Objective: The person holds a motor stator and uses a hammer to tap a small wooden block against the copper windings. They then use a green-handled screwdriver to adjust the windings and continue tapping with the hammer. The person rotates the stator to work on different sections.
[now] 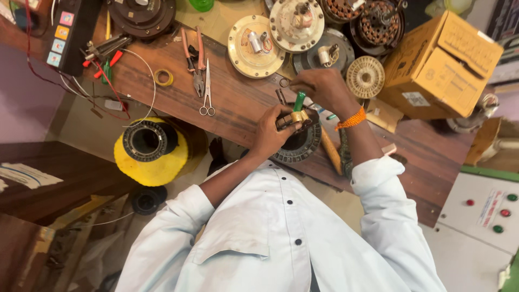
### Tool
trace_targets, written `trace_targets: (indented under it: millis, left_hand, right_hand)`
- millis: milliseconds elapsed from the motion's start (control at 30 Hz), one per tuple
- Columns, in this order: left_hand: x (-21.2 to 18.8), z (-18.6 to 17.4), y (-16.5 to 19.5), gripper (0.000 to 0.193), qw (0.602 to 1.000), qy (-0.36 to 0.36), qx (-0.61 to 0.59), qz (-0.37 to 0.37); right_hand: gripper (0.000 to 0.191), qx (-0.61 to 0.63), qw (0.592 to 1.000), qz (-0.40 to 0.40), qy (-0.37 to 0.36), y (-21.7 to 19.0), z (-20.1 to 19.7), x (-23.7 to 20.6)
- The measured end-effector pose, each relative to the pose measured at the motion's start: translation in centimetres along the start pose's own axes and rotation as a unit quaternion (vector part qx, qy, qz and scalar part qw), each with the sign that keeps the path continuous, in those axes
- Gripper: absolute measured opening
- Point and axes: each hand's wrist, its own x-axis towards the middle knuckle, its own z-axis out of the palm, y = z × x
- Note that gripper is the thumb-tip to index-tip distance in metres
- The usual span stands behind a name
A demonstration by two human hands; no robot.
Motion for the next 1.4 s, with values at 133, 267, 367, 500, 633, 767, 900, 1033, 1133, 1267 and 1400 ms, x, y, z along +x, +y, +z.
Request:
trace_targets:
  millis: [133,267,367,500,633,767,900,1033,1133,1267,1400]
  left_hand:
    - [1.4,-1.2,-0.7,0.098,0.902,-0.098,-0.407,-0.105]
    - [1.4,-2.1,-1.1,0.109,0.879,-0.134,-0.440,-0.124]
    - [1.2,-2.3,-1.3,0.100,0.931,-0.155,-0.322,-0.067]
    - [1.2,-2.4,-1.2,0.054,0.972,-0.167,-0.164,0.004]
    - [1.2,-2.6,-0.6,0.046,0.980,-0.141,-0.133,-0.041]
    - [1.0,-2.6,-0.4,0.043,0.988,-0.117,-0.104,0.002]
    - [1.0,-2.4,-0.9,0.042,0.991,-0.101,-0.078,0.050]
    - [0.9,-2.5,-1.6,0.046,0.988,-0.104,-0.066,0.091]
    - [0.9,-2.5,-1.9,0.047,0.988,-0.106,-0.071,0.085]
    - [0.7,-2.4,-1.8,0.058,0.989,-0.115,-0.088,-0.031]
    - [0.7,-2.6,-1.6,0.077,0.987,-0.093,-0.131,0.006]
  right_hand:
    - [0.016,0.004,0.991,-0.036,-0.131,0.0,-0.1,3.2]
    - [0.014,-0.038,0.983,0.045,-0.173,-2.1,-2.5,6.3]
    - [0.017,-0.115,0.977,0.042,-0.175,-4.3,-7.1,6.4]
    - [0.016,-0.122,0.985,0.048,-0.116,-9.1,-10.7,1.4]
    - [0.014,-0.064,0.981,0.179,-0.025,-13.3,-7.6,-4.1]
    - [0.015,0.056,0.942,0.327,0.046,-13.7,-2.3,-9.0]
    - [0.010,0.177,0.873,0.439,0.120,-12.0,1.5,-13.7]
    - [0.009,0.322,0.830,0.412,0.191,-12.1,3.5,-16.1]
    - [0.010,0.370,0.831,0.363,0.201,-13.1,3.7,-14.9]
    - [0.018,0.360,0.849,0.358,0.143,-13.7,3.3,-9.6]
    - [0.016,0.533,0.752,0.355,0.158,-13.0,2.8,-3.3]
